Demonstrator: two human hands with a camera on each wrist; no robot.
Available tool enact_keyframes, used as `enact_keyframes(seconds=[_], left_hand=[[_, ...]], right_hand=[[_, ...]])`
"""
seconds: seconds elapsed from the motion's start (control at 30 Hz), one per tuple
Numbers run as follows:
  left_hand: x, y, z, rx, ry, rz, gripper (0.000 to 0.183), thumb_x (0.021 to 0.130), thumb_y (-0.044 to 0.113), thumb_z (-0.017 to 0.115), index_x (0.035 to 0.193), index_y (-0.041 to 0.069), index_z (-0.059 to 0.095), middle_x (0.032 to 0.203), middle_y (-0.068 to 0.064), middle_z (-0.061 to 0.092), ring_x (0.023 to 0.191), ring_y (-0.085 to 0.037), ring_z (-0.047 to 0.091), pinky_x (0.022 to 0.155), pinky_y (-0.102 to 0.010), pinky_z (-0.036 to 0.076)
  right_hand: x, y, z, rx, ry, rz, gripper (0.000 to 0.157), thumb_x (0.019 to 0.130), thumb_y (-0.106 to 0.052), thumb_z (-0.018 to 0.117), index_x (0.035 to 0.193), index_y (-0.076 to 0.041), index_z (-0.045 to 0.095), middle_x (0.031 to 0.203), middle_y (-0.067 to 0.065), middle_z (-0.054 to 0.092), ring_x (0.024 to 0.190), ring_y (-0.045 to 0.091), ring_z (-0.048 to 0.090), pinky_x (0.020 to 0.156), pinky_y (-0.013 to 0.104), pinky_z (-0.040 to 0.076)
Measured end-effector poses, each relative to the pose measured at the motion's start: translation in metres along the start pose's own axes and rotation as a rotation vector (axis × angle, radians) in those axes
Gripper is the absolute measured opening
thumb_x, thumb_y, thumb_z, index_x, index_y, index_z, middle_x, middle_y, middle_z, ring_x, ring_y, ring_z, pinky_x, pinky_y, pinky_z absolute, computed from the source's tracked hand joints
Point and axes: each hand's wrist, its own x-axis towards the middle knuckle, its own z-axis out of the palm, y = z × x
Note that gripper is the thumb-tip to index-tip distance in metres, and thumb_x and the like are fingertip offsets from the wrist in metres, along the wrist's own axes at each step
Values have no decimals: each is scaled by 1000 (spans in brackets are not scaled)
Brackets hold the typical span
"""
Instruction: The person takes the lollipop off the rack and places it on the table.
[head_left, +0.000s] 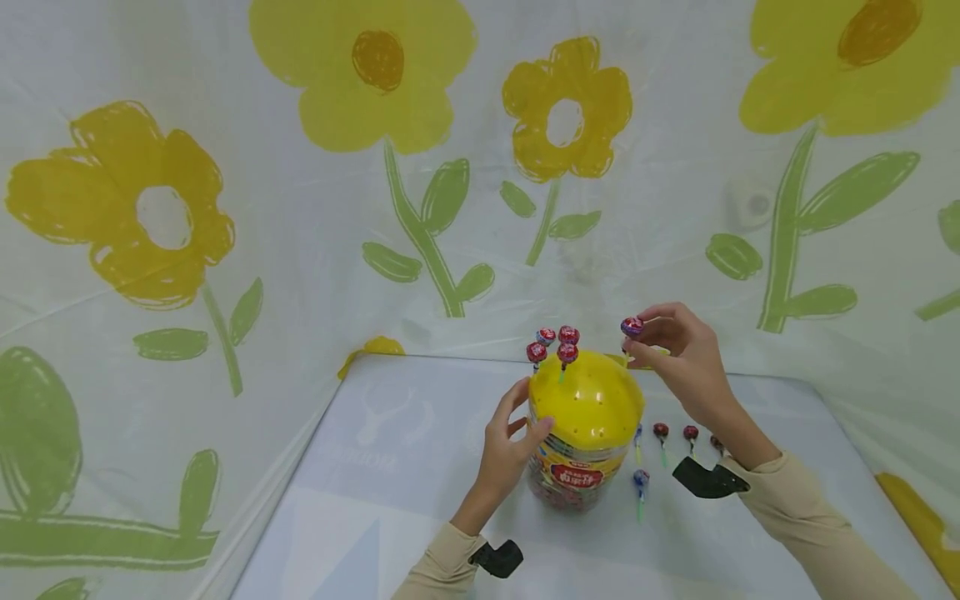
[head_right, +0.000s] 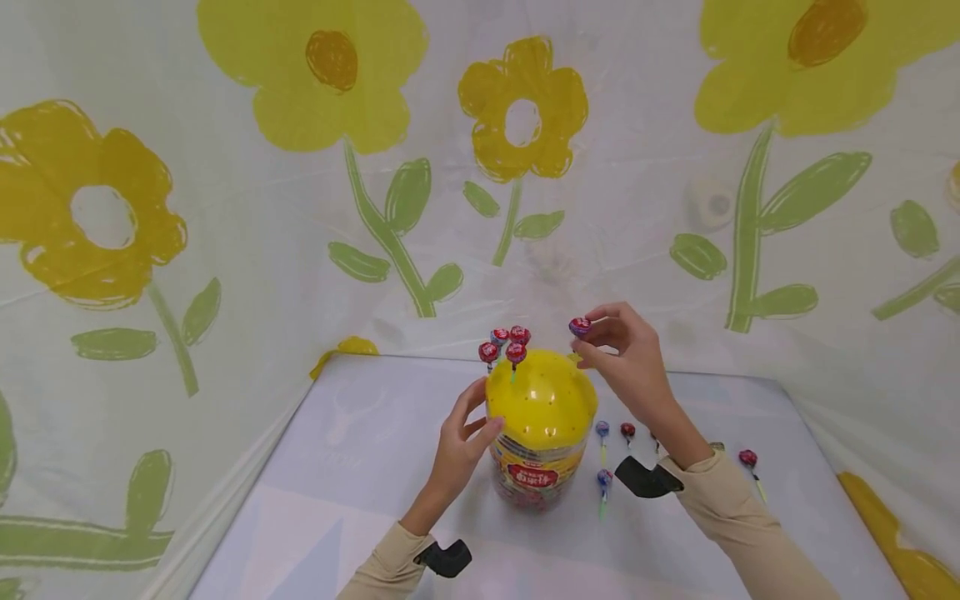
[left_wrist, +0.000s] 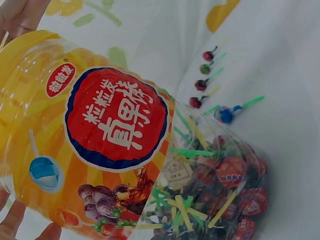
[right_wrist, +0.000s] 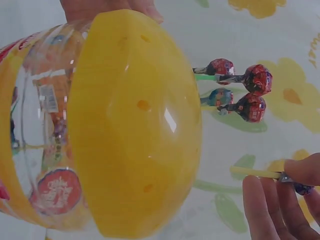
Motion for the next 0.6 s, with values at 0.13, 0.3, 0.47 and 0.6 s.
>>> enact_keyframes(seconds=[0.13,0.3,0.47,0.6], left_hand=[[0,0,0,1,-2,-3,58,83,36,56,134,30,30,134,13,35,119,-10,35,89,-43,39],[2,1,1,5,-15,-13,58,82,38,56,134,32,30,133,14,35,119,-9,34,89,-39,39],[4,4,1,4,-25,-13,60,82,37,57,135,26,29,134,11,34,119,-12,33,90,-42,38],[5,7,0,6,-31,-4,63,82,33,57,136,23,27,136,8,31,120,-17,32,90,-47,36]], right_hand=[[-7,-1,-6,-18,5,8,34,78,-5,63,108,-4,48,93,11,59,77,28,59,60,31,52],[-18,-4,-14,-34,16,9,36,77,0,63,109,-2,47,94,11,58,77,27,58,59,31,52],[-27,3,-22,-40,6,19,35,77,-2,63,109,-3,47,95,16,57,77,22,58,58,32,52],[-34,7,-25,-60,2,27,34,77,-2,63,108,-4,48,94,14,57,78,21,59,56,32,52]])
